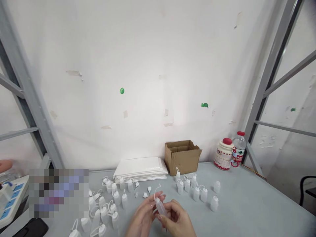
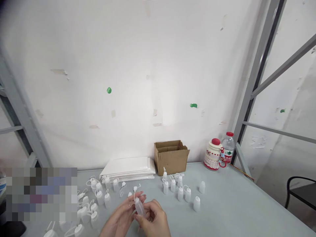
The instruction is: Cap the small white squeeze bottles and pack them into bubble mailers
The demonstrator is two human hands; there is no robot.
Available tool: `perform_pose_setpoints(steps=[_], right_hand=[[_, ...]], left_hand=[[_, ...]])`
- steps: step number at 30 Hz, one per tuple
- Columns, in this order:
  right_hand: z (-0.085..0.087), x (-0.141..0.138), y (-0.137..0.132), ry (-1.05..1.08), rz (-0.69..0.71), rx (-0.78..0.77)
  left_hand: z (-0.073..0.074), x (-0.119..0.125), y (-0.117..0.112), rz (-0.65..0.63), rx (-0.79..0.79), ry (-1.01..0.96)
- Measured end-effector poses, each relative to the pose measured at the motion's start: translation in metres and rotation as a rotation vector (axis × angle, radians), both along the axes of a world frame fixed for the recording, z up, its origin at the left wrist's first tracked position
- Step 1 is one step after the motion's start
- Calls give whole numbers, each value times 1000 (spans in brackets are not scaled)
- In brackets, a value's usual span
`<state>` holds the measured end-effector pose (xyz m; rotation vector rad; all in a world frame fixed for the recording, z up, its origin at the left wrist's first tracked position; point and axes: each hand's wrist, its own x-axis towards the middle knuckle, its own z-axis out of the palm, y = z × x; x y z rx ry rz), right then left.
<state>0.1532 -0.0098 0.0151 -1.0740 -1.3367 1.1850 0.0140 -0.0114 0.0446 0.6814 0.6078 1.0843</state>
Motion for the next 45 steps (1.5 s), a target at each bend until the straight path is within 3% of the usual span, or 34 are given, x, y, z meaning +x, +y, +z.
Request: perform_pose_setpoints(steps=[4, 10, 20, 24, 29, 36, 45], right_hand=[[-2, 1, 0, -47, 5, 55], [1, -4, -4, 33, 172, 24], [-3, -5, -5, 41, 166, -35], [-6, -10, -4, 131, 216, -109], [3, -10, -3, 267, 274, -235], [11, -11, -2, 517, 304, -434], [27, -9, -7, 757, 441, -502]], left_hand=[[-4, 1, 2, -17, -15, -36], [-11, 0, 5, -37, -35, -68], [-9, 4, 4, -82, -36, -104], [-5, 8, -1, -102, -58, -121], [0, 8, -2, -90, -95, -111], [-4, 4, 3, -118, -86, -118], [-2, 7, 1, -117, -223, -175]])
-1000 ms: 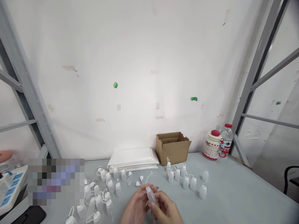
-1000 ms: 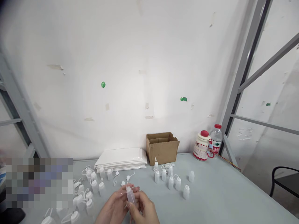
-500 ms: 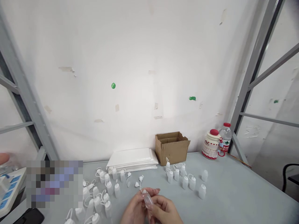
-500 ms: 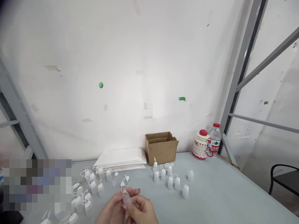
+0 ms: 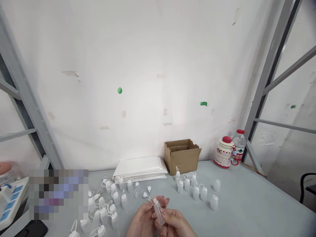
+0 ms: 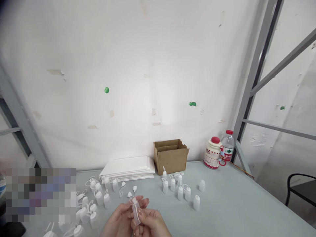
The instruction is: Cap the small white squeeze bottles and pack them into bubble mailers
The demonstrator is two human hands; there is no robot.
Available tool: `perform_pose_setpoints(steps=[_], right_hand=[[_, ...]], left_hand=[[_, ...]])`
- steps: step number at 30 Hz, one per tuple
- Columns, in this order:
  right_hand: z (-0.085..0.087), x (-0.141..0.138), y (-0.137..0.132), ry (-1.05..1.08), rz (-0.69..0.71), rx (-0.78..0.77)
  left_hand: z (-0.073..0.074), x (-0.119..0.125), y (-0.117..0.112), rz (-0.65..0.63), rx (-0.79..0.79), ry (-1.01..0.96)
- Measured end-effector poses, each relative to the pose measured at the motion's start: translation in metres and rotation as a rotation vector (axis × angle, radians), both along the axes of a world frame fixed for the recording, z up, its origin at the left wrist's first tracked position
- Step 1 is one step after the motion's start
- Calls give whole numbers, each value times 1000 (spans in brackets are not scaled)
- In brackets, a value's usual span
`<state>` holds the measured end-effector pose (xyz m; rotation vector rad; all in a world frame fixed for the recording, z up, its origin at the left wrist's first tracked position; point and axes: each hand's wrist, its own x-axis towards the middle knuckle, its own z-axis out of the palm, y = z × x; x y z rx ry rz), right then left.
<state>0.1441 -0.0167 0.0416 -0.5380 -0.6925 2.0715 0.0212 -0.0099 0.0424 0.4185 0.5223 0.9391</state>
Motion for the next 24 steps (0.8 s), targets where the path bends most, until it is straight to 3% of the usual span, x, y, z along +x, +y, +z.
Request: perform_pose_setpoints(steps=[8, 17, 24], right_hand=[[-12, 0, 2, 88, 55, 75], [-18, 0, 6, -57, 4, 173], [-17, -2, 6, -6, -11, 150]], left_hand=[[2, -1, -2, -51, -51, -39], [4, -1, -1, 34, 103, -12], [3, 0, -3, 38, -22, -58]])
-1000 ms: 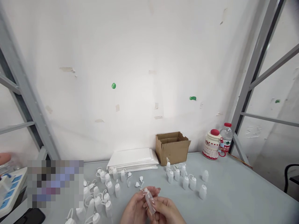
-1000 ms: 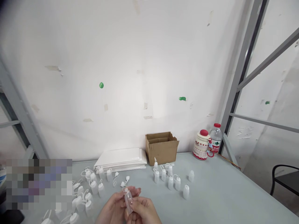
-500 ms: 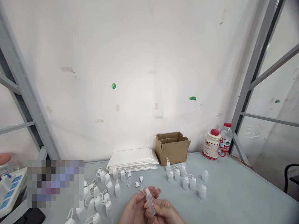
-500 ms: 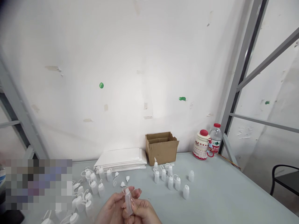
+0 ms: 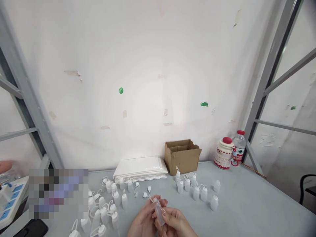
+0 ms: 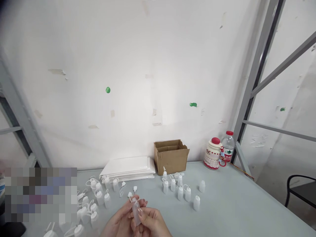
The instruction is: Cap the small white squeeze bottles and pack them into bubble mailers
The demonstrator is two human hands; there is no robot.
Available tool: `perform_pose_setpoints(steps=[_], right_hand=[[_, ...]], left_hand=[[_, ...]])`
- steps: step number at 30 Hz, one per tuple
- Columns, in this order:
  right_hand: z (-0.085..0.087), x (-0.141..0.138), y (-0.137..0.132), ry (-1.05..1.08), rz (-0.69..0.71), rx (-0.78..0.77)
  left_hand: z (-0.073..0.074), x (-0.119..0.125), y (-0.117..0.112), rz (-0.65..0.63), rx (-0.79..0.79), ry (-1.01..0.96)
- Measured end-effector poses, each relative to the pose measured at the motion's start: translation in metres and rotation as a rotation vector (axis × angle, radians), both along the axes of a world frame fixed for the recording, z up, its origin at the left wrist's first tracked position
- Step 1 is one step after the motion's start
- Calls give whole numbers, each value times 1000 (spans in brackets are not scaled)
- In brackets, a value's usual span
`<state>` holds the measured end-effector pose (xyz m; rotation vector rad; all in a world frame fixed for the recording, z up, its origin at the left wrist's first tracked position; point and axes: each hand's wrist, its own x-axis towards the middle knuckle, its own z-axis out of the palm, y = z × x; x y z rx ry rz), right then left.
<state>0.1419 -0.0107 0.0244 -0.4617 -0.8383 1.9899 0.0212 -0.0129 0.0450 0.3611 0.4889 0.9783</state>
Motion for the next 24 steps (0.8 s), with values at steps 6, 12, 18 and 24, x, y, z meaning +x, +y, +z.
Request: perform_pose_setpoints(steps=[6, 12, 18, 24], right_hand=[[9, 0, -3, 28, 28, -24], [20, 4, -6, 1, 39, -18], [11, 4, -1, -119, -26, 49], [8, 2, -1, -403, -248, 167]], left_hand=[[-10, 2, 6, 74, 161, 121], [-8, -1, 8, 104, 313, 334], [-4, -3, 8, 85, 328, 430], [1, -2, 5, 139, 224, 329]])
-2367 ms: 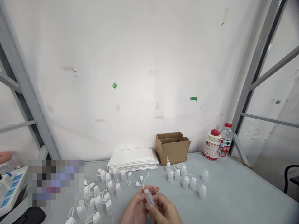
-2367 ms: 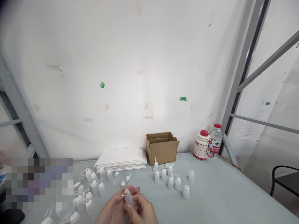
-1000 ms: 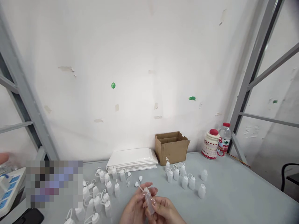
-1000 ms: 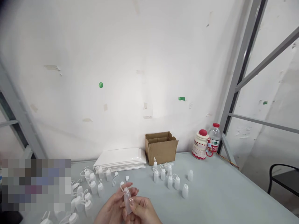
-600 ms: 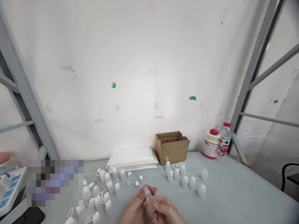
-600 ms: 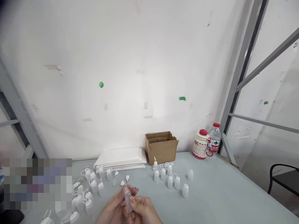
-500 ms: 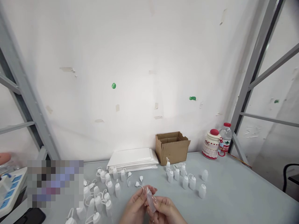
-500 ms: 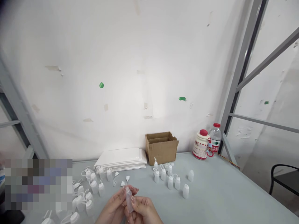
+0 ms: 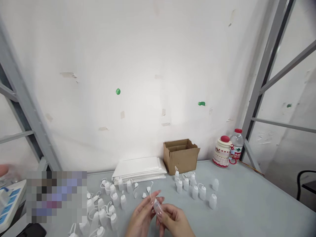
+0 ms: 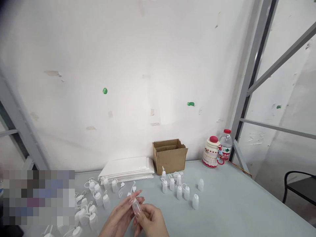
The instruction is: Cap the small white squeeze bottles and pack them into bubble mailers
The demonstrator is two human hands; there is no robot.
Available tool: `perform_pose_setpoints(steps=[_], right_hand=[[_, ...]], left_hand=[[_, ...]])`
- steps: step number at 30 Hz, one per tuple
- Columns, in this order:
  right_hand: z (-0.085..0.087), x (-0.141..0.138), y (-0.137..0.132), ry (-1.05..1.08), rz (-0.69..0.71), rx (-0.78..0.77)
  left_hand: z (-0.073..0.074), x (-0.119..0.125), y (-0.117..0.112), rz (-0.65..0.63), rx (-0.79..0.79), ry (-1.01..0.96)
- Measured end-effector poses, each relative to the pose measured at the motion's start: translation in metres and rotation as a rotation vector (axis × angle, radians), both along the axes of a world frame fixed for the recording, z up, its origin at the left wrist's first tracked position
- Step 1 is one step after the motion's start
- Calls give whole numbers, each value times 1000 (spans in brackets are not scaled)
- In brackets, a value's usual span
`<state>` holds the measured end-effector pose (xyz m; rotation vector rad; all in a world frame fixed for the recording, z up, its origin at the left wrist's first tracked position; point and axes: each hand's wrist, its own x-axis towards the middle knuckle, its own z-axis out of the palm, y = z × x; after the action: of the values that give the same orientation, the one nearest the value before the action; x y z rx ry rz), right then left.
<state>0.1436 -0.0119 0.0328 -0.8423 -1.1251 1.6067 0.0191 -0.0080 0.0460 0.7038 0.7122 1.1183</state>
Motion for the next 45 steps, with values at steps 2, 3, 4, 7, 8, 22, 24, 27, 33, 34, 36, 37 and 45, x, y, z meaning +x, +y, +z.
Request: perform_pose_setpoints(steps=[2, 3, 4, 7, 8, 22, 24, 27, 33, 34, 36, 37, 45], right_hand=[[-3, -1, -1, -72, -40, 15], [-5, -1, -2, -89, -52, 23], [-9, -1, -2, -95, -60, 32], [-21, -2, 0, -96, -64, 67], [-24, -2, 0, -94, -64, 80], [-33, -1, 2, -69, -57, 116], [-32, -1, 1, -80, -57, 108], [-32, -1, 0, -91, -57, 104], [-28, 3, -1, -46, -30, 86], [-25, 3, -1, -24, -10, 75], [-20, 3, -1, 42, 52, 31], [-17, 3, -1, 90, 87, -6], [4, 5, -1, 441, 225, -204]], left_hand=[[1, -1, -2, -8, -22, -27], [1, -1, -3, -21, -34, -43], [0, -2, -3, -36, -46, -60], [-6, -4, -1, -85, -72, -120], [-8, -4, 0, -108, -80, -144], [-16, -4, 3, -176, -201, -300], [-13, -4, 1, -163, -183, -261], [-6, -1, -2, -136, -122, -185], [8, 2, -6, -166, -11, -99], [8, 2, -6, -177, 9, -90], [6, 0, -5, -177, 30, -77], [5, 0, -4, -165, 34, -67], [8, 3, -5, -229, -11, -37]])
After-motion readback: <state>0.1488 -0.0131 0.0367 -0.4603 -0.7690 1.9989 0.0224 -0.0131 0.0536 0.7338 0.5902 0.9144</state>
